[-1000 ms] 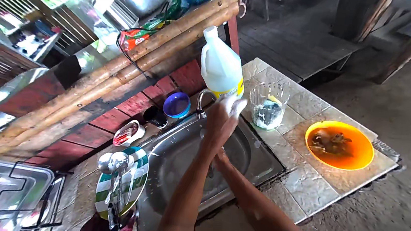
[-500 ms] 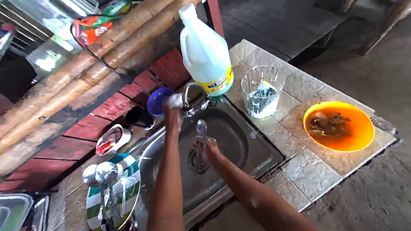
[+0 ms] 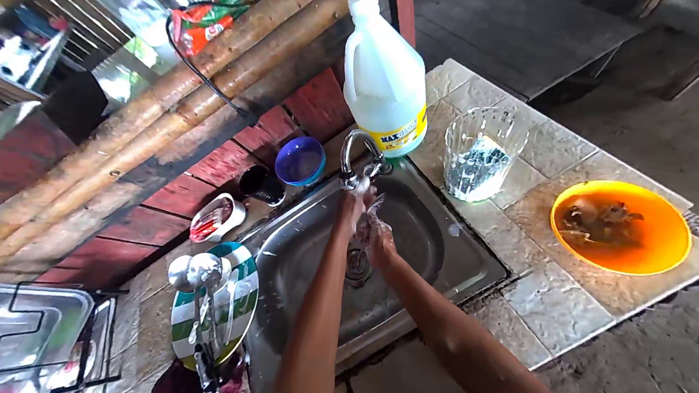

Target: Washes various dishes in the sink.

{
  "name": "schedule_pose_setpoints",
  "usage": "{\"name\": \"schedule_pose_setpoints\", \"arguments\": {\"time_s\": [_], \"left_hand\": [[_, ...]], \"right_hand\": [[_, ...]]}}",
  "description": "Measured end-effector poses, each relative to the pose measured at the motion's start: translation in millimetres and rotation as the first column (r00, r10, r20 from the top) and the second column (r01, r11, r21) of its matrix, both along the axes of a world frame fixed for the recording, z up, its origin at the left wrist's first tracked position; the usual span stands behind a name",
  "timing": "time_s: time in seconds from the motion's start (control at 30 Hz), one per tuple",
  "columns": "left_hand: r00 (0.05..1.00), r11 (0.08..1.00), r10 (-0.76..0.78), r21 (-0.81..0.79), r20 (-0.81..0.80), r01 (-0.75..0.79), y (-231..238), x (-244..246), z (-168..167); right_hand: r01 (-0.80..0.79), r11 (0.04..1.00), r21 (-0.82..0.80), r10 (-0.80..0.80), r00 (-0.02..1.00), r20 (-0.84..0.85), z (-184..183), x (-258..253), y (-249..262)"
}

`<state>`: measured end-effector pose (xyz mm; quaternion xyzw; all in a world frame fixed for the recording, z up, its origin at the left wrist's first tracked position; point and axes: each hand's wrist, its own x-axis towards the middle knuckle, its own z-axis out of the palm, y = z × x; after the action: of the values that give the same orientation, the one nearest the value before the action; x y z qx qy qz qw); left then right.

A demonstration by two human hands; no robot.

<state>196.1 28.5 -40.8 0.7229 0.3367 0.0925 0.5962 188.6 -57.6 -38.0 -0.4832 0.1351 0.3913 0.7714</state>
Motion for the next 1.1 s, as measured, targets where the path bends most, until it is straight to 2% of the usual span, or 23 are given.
{"name": "schedule_pose_setpoints", "arguments": {"time_s": [0.07,0.17,0.23,0.3,0.4,0.53,0.6,0.77,0.9,0.97,1.03,1.1], "left_hand": [[0.999,0.984,-0.021,0.176,-0.031,0.026,-19,-20,-6],[0.988,0.965,0.154,0.215,0.007,-0.152,-34,-21,-1],[0.980,0.952,0.198,0.243,-0.029,-0.185,-33,-9,12],[0.974,0.938,0.227,0.273,-0.023,-0.212,-34,2,16],[0.956,0.910,0.263,0.295,0.129,-0.290,-34,10,4],[0.977,0.943,0.125,0.285,0.172,-0.170,-16,27,-17],[0.971,0.956,0.108,0.247,0.213,-0.161,-8,35,-24],[0.942,0.984,0.177,-0.046,0.286,-0.171,7,43,-23],[0.963,0.988,0.134,-0.104,0.235,-0.112,15,34,-19],[0.980,0.996,0.085,-0.002,0.182,-0.086,4,21,-10],[0.995,0.965,0.061,0.250,0.084,-0.080,-19,3,0],[0.991,0.917,0.105,0.395,-0.087,-0.063,-56,-18,24]], "right_hand": [[-0.086,0.996,-0.007,0.087,0.985,0.148,-2,-2,-4],[-0.207,0.972,-0.115,0.233,0.920,0.315,-4,-4,-11],[-0.215,0.964,-0.157,0.260,0.888,0.380,-4,0,-13],[-0.185,0.976,-0.119,0.216,0.904,0.369,-5,5,-13],[-0.153,0.984,-0.097,0.174,0.942,0.288,1,8,-17],[-0.004,1.000,-0.012,0.005,0.998,0.062,5,12,-13],[0.028,0.999,0.016,-0.028,0.999,0.030,3,15,-9],[-0.052,0.999,0.009,0.051,0.993,0.102,8,13,-9],[-0.092,0.993,0.069,0.081,0.986,0.143,4,8,-5],[-0.094,0.993,0.066,0.085,0.989,0.120,7,9,-5],[-0.113,0.993,0.035,0.105,0.979,0.174,9,9,-9],[-0.267,0.959,-0.091,0.282,0.921,0.269,17,15,-13]]}}
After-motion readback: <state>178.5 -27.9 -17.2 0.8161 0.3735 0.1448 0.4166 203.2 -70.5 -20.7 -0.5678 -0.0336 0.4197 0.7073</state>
